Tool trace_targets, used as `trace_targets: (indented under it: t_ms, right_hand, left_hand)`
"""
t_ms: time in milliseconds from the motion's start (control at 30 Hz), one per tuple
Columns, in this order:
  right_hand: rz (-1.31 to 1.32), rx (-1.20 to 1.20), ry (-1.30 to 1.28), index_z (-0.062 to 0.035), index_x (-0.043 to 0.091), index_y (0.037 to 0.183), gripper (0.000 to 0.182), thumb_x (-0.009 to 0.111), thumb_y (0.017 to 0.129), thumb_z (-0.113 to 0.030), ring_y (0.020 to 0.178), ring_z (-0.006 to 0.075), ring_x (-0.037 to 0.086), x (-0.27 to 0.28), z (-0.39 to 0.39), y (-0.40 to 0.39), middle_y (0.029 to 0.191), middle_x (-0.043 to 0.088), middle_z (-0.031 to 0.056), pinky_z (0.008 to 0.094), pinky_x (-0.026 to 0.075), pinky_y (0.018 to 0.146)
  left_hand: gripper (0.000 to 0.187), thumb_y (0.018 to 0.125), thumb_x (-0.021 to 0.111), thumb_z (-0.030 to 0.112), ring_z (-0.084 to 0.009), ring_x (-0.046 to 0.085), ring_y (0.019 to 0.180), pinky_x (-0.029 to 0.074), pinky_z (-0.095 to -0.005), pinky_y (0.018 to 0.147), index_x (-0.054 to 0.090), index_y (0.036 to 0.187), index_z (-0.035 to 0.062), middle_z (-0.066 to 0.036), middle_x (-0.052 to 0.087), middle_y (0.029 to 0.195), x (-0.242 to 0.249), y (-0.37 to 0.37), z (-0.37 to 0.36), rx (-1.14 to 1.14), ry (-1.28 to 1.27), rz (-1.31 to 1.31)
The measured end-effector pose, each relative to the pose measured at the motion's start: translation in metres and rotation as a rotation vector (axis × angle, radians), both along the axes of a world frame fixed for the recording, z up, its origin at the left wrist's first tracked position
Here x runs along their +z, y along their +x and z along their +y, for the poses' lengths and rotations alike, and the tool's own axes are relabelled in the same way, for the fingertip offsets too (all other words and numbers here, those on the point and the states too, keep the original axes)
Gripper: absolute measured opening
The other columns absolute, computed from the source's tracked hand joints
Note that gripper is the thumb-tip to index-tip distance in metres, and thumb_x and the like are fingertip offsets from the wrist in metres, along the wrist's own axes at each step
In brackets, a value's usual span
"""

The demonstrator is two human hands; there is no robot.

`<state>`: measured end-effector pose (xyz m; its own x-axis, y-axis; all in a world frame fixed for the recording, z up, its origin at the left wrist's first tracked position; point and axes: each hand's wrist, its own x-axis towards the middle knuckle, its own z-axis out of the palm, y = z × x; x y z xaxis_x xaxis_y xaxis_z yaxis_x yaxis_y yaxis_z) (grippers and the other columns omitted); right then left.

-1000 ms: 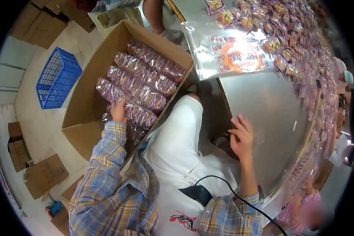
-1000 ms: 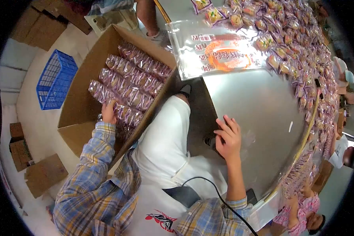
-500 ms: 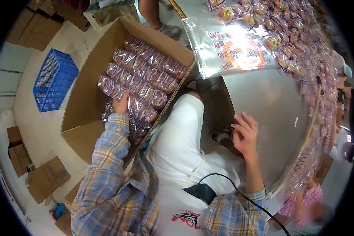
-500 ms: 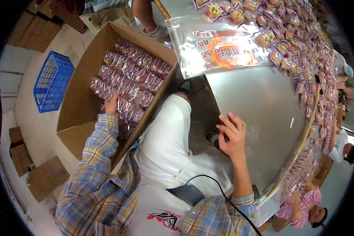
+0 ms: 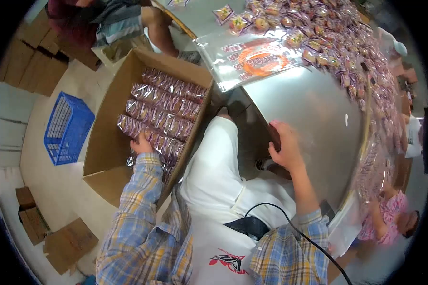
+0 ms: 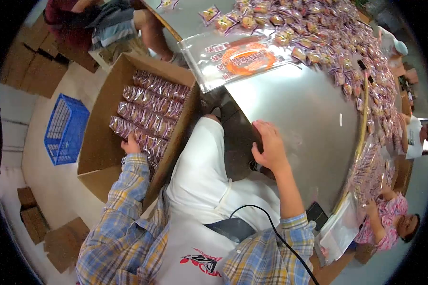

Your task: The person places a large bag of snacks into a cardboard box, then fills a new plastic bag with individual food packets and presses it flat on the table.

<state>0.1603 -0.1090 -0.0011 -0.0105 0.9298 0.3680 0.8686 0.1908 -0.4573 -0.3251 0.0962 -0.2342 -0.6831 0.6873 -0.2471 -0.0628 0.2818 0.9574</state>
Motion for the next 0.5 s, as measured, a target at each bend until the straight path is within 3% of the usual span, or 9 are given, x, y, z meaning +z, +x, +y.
trace_targets:
  t_ms: [67, 133, 200, 233, 300, 333, 367, 400, 500]
  right_hand:
    - [-0.022, -0.006, 0.017, -0.0044, 0.06, 0.134, 0.058, 0.068, 0.077, -0.001, 0.129, 0.0365, 0.058, 0.004, -0.003, -0.006, 0.135, 0.064, 0.0137, 0.0487, 0.044, 0.11]
    - [-0.072, -0.016, 0.044, -0.0042, 0.063, 0.132, 0.055, 0.068, 0.077, -0.001, 0.129, 0.0357, 0.059, 0.006, -0.004, -0.019, 0.136, 0.063, 0.0148, 0.0485, 0.045, 0.11]
    - [0.001, 0.116, 0.141, -0.0049, 0.064, 0.132, 0.057, 0.071, 0.076, -0.002, 0.131, 0.0353, 0.057, 0.04, 0.017, -0.06, 0.14, 0.061, 0.0152, 0.0492, 0.045, 0.11]
    - [-0.012, 0.248, 0.169, -0.0056, 0.062, 0.135, 0.061, 0.078, 0.076, -0.008, 0.134, 0.0358, 0.056, 0.067, 0.031, -0.087, 0.144, 0.059, 0.015, 0.0508, 0.044, 0.111]
    - [0.129, 0.524, 0.16, -0.007, 0.056, 0.142, 0.083, 0.087, 0.068, -0.025, 0.139, 0.0361, 0.052, 0.115, 0.059, -0.155, 0.148, 0.057, 0.0148, 0.0514, 0.04, 0.117]
    - [-0.002, 0.614, 0.158, -0.0095, 0.05, 0.152, 0.088, 0.086, 0.074, -0.03, 0.145, 0.0341, 0.045, 0.129, 0.068, -0.182, 0.159, 0.048, 0.0128, 0.0523, 0.035, 0.122]
    - [-0.149, 0.553, 0.347, -0.0108, 0.05, 0.152, 0.093, 0.088, 0.069, -0.031, 0.144, 0.0338, 0.048, 0.134, 0.081, -0.212, 0.154, 0.053, 0.0128, 0.0524, 0.034, 0.123]
    - [-0.226, 0.418, 0.526, -0.011, 0.053, 0.148, 0.094, 0.09, 0.062, -0.025, 0.134, 0.0326, 0.057, 0.122, 0.101, -0.239, 0.14, 0.063, 0.0114, 0.0502, 0.035, 0.122]
    - [-0.318, 0.551, 0.12, -0.0109, 0.062, 0.129, 0.071, 0.085, 0.063, -0.023, 0.112, 0.0286, 0.067, 0.163, 0.119, -0.215, 0.114, 0.069, 0.0069, 0.0416, 0.048, 0.106]
  left_hand:
    - [0.081, 0.086, 0.08, 0.033, -0.044, 0.049, 0.134, 0.038, -0.0507, 0.117, 0.046, 0.149, -0.0053, -0.029, 0.05, 0.147, 0.038, 0.009, -0.012, -0.03, -0.189, 0.401]
    - [0.07, 0.085, 0.076, 0.019, -0.044, 0.051, 0.131, 0.038, -0.0531, 0.116, 0.05, 0.147, -0.0008, -0.026, 0.052, 0.143, 0.066, 0.011, -0.021, -0.257, 0.274, 0.943]
    - [0.044, 0.08, 0.072, 0.005, -0.0385, 0.058, 0.121, 0.044, -0.0508, 0.108, 0.066, 0.123, 0.0008, -0.02, 0.062, 0.129, 0.156, 0.05, -0.016, -0.591, 0.623, 1.028]
    - [0.031, 0.082, 0.071, 0.005, -0.0372, 0.063, 0.109, 0.05, -0.0487, 0.097, 0.069, 0.113, 0.0015, -0.017, 0.067, 0.116, 0.186, 0.073, -0.01, -0.811, 0.628, 0.867]
    - [0.03, 0.081, 0.074, 0.009, -0.0381, 0.064, 0.101, 0.052, -0.0466, 0.089, 0.07, 0.111, 0.0046, -0.017, 0.069, 0.109, 0.257, 0.139, 0.004, -1.123, 0.887, 1.02]
    - [0.03, 0.081, 0.074, 0.014, -0.0373, 0.065, 0.103, 0.051, -0.047, 0.091, 0.07, 0.11, 0.0056, -0.016, 0.068, 0.11, 0.276, 0.178, 0.013, -1.249, 0.972, 1.053]
    - [0.028, 0.081, 0.074, 0.019, -0.0338, 0.064, 0.108, 0.05, -0.0468, 0.093, 0.069, 0.105, 0.0073, -0.013, 0.068, 0.112, 0.292, 0.211, 0.017, -1.389, 0.914, 1.292]
    - [0.04, 0.081, 0.076, 0.021, -0.0307, 0.061, 0.115, 0.047, -0.0471, 0.098, 0.067, 0.119, 0.011, -0.01, 0.065, 0.12, 0.303, 0.24, 0.02, -1.435, 1.066, 1.405]
    - [0.025, 0.079, 0.074, 0.019, -0.0249, 0.063, 0.105, 0.049, -0.044, 0.094, 0.068, 0.102, 0.0129, -0.006, 0.067, 0.108, 0.353, 0.303, 0.012, -1.582, 1.338, 1.552]
